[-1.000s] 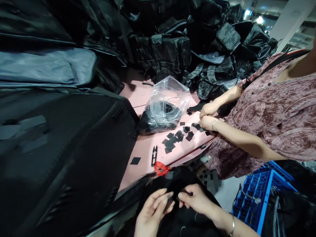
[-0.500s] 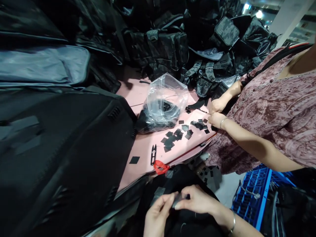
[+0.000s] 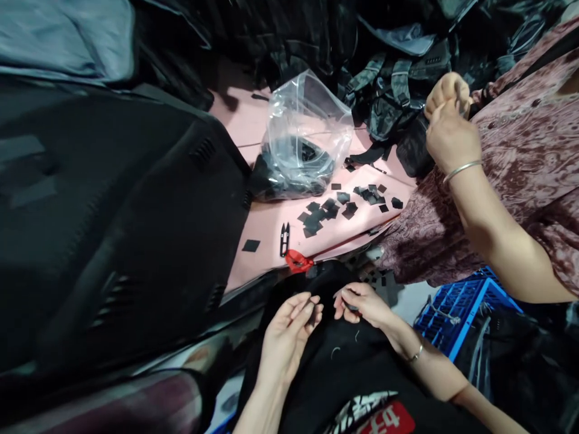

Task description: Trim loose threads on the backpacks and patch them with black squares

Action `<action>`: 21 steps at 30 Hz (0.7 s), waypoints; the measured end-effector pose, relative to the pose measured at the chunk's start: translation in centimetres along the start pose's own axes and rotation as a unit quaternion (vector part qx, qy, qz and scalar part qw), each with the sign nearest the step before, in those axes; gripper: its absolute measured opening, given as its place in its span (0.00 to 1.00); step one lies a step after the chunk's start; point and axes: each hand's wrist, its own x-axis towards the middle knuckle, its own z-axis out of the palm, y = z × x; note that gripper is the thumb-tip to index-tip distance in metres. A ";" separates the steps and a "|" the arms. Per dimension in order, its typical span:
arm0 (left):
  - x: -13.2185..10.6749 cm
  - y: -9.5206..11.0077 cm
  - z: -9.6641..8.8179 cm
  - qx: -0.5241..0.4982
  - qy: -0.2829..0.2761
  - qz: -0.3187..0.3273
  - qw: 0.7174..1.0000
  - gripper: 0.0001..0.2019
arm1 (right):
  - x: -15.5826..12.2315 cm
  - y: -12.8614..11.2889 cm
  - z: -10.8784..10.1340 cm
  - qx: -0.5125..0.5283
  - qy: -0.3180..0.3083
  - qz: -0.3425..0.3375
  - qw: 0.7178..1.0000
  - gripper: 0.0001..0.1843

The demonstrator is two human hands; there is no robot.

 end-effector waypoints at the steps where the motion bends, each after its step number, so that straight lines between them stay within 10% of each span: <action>1: -0.1 0.1 0.0 -0.003 -0.007 -0.005 1.000 0.18 | 0.0 0.0 0.0 0.006 -0.001 0.011 1.000 0.21; 11: -0.1 -1.2 0.7 0.153 -0.028 0.032 0.987 0.17 | -0.5 -0.8 0.7 -0.048 -0.033 0.060 0.997 0.15; 16: 0.7 -1.4 -0.1 0.320 0.033 0.139 0.937 0.14 | -1.0 -0.8 0.4 -0.055 -0.101 0.047 0.992 0.14; 21: 1.1 -0.2 -2.1 0.473 0.144 0.225 0.840 0.14 | -0.5 0.4 -0.6 -0.080 -0.007 0.036 0.996 0.14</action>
